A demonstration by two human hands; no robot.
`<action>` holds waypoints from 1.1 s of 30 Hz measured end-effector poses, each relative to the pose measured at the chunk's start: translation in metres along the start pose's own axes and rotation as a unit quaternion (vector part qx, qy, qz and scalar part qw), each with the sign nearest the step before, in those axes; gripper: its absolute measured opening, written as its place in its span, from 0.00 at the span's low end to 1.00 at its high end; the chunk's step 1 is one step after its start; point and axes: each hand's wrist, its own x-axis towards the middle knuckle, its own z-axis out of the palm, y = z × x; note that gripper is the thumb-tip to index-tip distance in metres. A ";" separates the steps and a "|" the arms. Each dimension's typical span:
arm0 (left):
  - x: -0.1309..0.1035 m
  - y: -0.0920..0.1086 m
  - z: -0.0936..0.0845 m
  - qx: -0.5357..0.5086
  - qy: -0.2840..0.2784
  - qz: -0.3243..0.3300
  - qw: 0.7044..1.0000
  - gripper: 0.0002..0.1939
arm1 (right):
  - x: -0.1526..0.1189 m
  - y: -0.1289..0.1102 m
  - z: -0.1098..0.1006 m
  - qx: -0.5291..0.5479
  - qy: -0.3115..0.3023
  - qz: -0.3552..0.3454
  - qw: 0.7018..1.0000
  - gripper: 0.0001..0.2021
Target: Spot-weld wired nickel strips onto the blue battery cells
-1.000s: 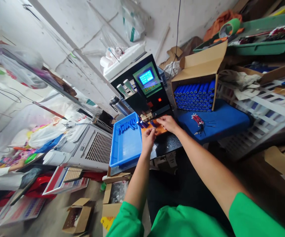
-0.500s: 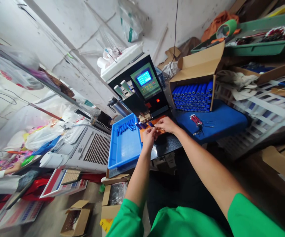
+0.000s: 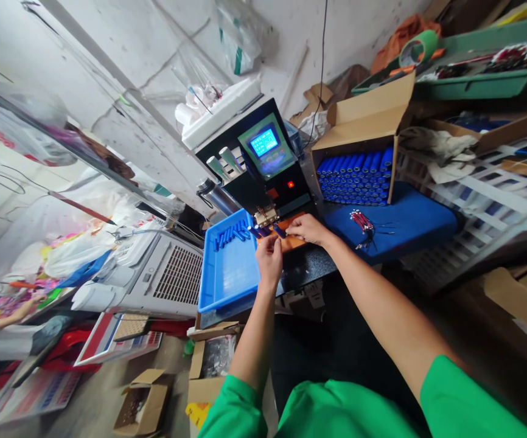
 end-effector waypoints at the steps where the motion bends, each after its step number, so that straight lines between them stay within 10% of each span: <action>1: 0.000 -0.003 -0.001 0.022 0.011 0.042 0.999 0.10 | 0.000 0.000 0.000 -0.001 0.001 -0.001 1.000 0.18; 6: 0.008 -0.019 0.003 0.077 -0.054 0.139 0.986 0.13 | -0.001 0.000 0.000 -0.001 0.006 -0.007 1.000 0.19; 16: -0.012 -0.007 -0.011 0.066 -0.134 0.101 0.984 0.23 | -0.015 -0.004 -0.001 0.030 -0.022 0.030 0.999 0.15; 26: 0.003 0.002 -0.009 -0.077 -0.093 -0.036 0.992 0.17 | -0.027 -0.002 0.019 0.193 0.090 0.036 0.976 0.18; 33: 0.029 -0.003 0.001 -0.035 -0.082 -0.013 0.996 0.09 | -0.009 0.001 0.022 0.212 0.159 0.016 0.964 0.17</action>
